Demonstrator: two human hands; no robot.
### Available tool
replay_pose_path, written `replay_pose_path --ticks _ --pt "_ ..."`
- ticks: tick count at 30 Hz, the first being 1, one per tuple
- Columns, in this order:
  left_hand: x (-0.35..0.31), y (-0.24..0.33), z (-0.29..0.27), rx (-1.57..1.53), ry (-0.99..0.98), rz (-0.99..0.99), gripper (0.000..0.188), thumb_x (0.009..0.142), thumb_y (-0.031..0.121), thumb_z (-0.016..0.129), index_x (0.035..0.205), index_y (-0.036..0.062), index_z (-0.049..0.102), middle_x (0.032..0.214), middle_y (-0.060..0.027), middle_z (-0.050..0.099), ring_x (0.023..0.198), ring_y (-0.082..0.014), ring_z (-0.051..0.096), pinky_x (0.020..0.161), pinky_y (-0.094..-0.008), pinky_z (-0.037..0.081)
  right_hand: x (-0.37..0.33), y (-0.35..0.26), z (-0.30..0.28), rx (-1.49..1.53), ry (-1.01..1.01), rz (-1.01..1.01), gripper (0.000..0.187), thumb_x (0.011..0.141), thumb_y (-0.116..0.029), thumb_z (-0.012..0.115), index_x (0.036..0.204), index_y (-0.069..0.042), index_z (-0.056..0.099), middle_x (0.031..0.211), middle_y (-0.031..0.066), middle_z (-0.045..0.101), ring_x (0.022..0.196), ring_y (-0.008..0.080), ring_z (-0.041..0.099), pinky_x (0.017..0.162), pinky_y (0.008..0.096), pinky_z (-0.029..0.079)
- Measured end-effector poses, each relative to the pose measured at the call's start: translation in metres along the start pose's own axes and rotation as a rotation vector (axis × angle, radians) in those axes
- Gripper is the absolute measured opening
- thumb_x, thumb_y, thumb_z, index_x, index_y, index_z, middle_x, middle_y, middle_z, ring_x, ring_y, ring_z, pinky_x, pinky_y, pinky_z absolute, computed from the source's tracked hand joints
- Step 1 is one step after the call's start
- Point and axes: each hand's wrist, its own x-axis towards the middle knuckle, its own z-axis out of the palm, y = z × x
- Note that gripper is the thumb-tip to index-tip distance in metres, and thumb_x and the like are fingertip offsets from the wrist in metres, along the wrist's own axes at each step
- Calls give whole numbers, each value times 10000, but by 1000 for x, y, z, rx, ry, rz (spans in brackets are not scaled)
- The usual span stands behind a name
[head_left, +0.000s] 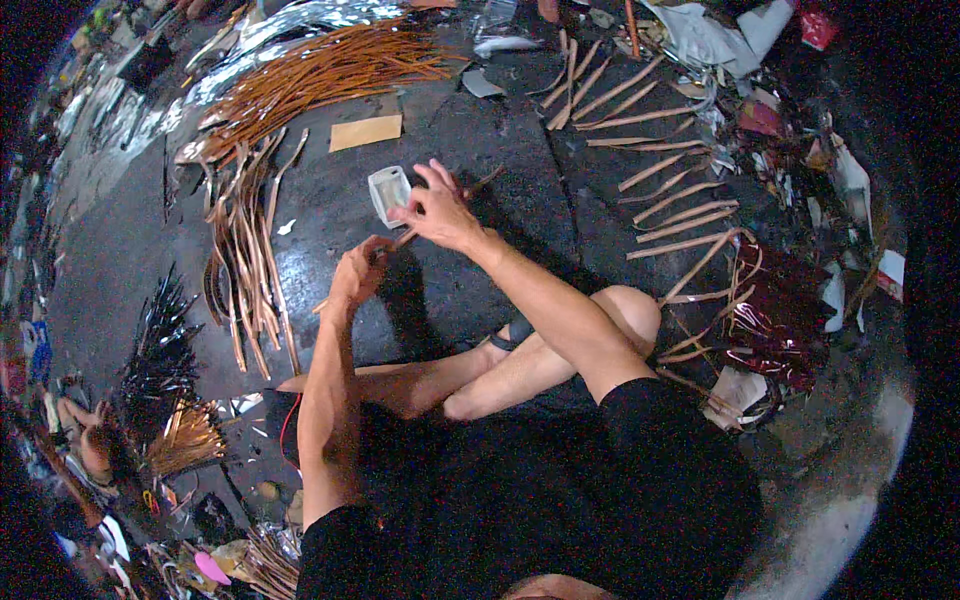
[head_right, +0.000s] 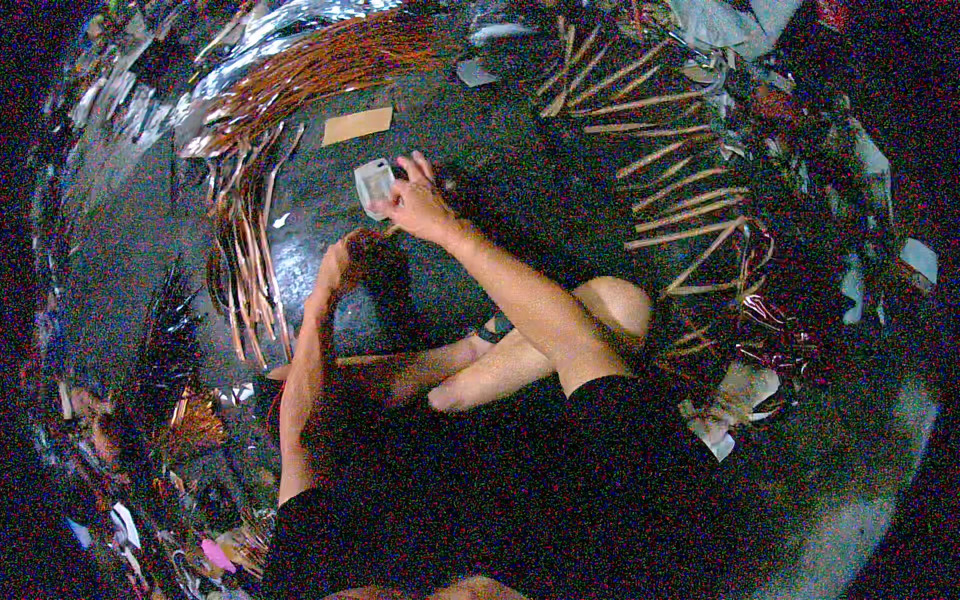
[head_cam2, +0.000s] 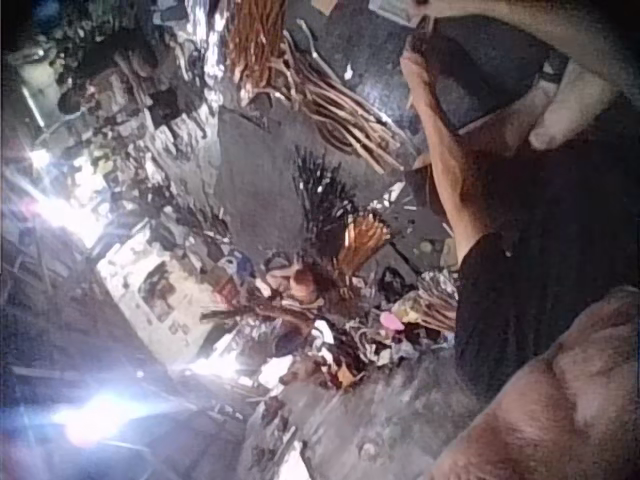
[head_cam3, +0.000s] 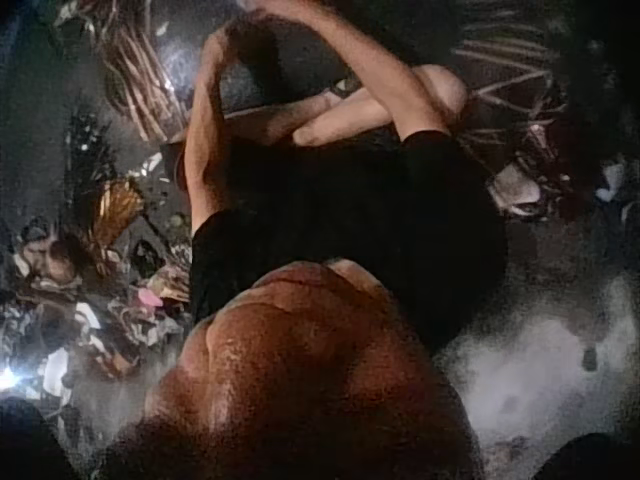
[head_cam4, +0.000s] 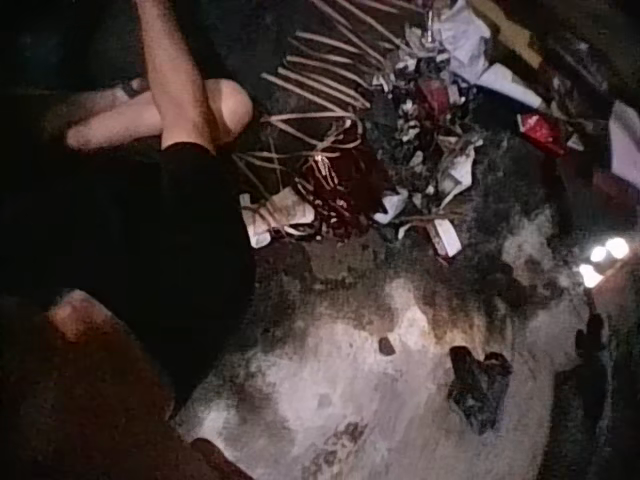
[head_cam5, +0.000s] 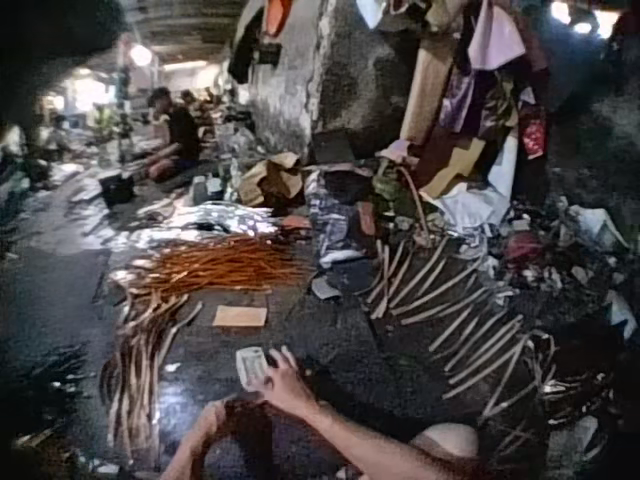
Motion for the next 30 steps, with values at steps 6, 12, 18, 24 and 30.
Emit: replay_pose_path --ticks 6,12,18,24,30 --pt "3 -21 -8 -80 -138 -212 243 857 210 533 939 17 655 820 -180 658 777 -281 643 708 -385 481 -25 87 -61 350 319 457 338 943 -166 500 1276 -110 518 939 108 631 784 178 618 711 298 512" --pt "7 -33 -5 -78 -137 -192 290 864 243 528 905 -10 665 762 -154 644 723 -239 609 684 -374 463 -41 90 -76 596 -232 698 505 981 -207 419 1459 -275 271 759 74 594 516 121 526 465 288 478" --pt "2 -47 -6 -70 -165 -222 294 860 246 562 997 12 676 771 -121 664 731 -212 622 676 -345 483 -34 80 -63 235 -386 674 488 982 -224 404 1449 -304 288 620 86 578 468 144 522 451 314 472" --pt "2 -71 5 -299 -284 -149 297 869 279 594 987 19 676 751 -79 661 668 -164 605 600 -309 479 -70 -3 15 -70 -531 165 440 900 -157 460 1340 -143 450 884 254 637 794 424 630 725 510 502" --pt "-5 -68 4 -255 -286 -104 265 887 247 604 1005 18 668 818 -97 666 720 -141 607 641 -315 499 -48 -34 14 145 29 167 433 808 -242 682 1176 -62 543 926 179 620 751 353 605 684 427 485"
